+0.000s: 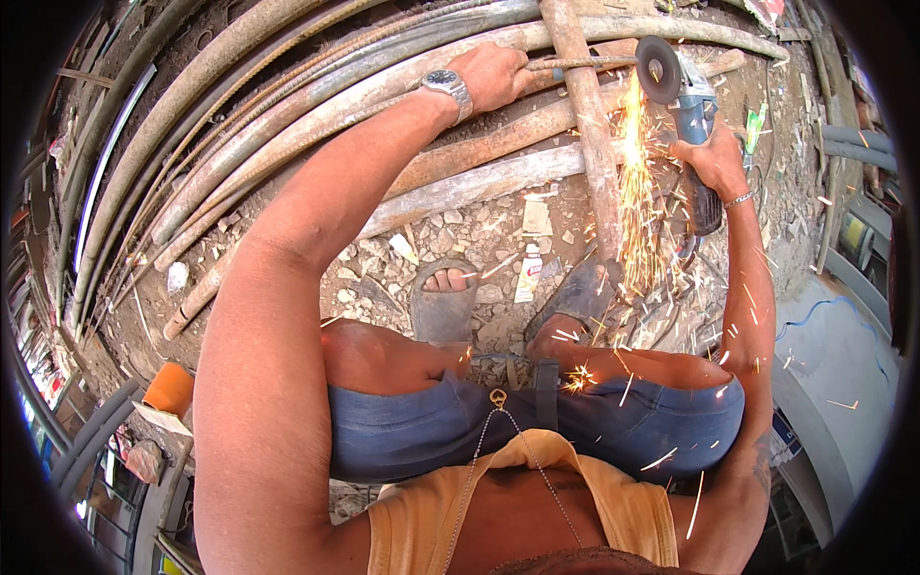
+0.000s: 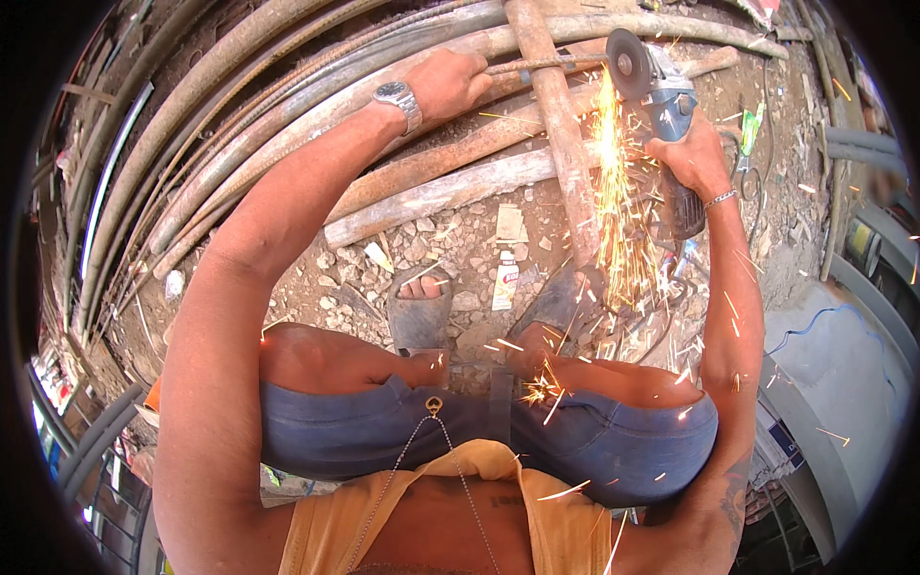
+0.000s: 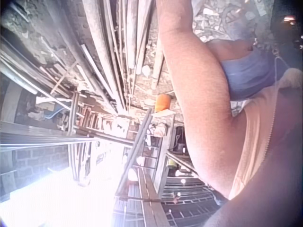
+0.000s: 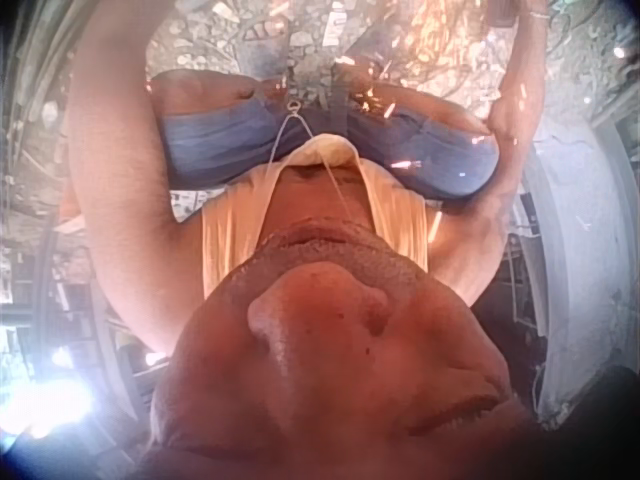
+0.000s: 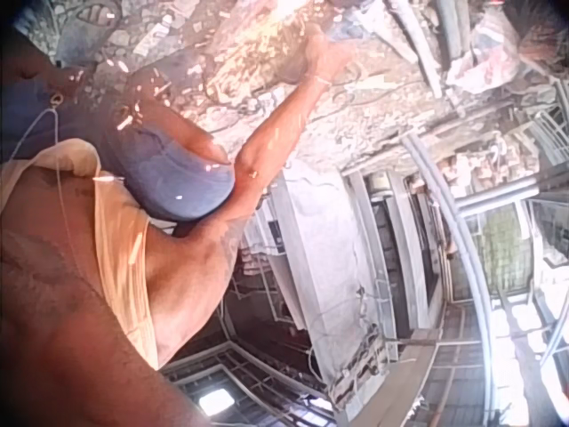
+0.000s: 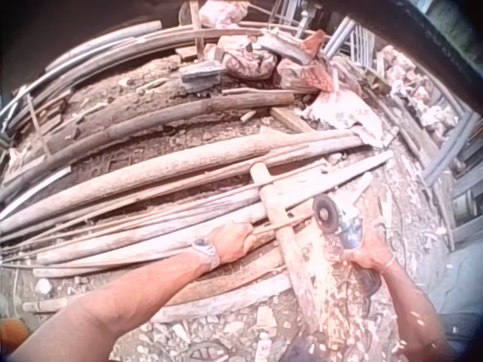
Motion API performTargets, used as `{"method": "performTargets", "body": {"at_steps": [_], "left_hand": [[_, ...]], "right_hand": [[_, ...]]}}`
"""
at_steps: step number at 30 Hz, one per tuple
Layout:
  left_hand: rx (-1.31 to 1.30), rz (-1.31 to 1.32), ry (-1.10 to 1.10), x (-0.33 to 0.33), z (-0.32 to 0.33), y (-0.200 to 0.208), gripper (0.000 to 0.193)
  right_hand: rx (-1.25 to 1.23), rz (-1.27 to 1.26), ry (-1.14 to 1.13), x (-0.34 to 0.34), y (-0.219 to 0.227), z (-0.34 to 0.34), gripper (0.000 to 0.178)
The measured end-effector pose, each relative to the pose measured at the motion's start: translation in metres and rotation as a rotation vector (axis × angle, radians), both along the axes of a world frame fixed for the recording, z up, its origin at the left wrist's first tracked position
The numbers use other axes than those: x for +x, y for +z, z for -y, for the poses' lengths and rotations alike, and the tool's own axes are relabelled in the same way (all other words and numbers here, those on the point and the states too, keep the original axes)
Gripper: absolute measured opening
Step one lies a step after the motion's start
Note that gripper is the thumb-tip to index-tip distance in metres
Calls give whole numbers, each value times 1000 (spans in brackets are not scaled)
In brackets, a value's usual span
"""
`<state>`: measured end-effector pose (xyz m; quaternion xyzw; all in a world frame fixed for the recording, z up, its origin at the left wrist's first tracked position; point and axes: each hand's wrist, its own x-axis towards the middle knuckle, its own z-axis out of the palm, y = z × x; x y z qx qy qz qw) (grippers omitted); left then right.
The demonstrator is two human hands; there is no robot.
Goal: The person sits on the ground in a cluttered workshop and uses an angle grinder to cut metal rods. They position a rod on wooden supports, cut it with the grinder producing sparks, and then reposition the rod for another cut.
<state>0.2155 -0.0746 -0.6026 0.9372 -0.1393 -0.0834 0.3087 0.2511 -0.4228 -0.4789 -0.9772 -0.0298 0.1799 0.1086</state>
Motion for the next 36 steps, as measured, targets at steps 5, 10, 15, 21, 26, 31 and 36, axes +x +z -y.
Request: {"method": "performTargets", "body": {"at_steps": [5, 10, 15, 21, 26, 31, 36], "left_hand": [[-13, -28, 6, 0, 0, 2, 34], [-65, -14, 30, -2, 0, 5, 29], [-60, -5, 40, -3, 1, 4, 29], [-86, -9, 13, -2, -1, 3, 31], [-84, -82, -33, 3, -3, 10, 33], [-65, -95, -68, 10, -7, 13, 36], [-26, -87, -41, 15, -8, 14, 34]], "right_hand": [[68, 35, 25, -4, 2, -2, 62], [-2, 24, 10, -6, 1, 0, 62], [236, 11, -75, -9, 7, 11, 59], [618, -80, -449, -19, 27, 34, 34], [1071, -120, -814, -36, 20, 56, 61], [1172, -85, -1020, -55, -5, 79, 60], [1310, -52, -1084, -70, -25, 98, 57]]}}
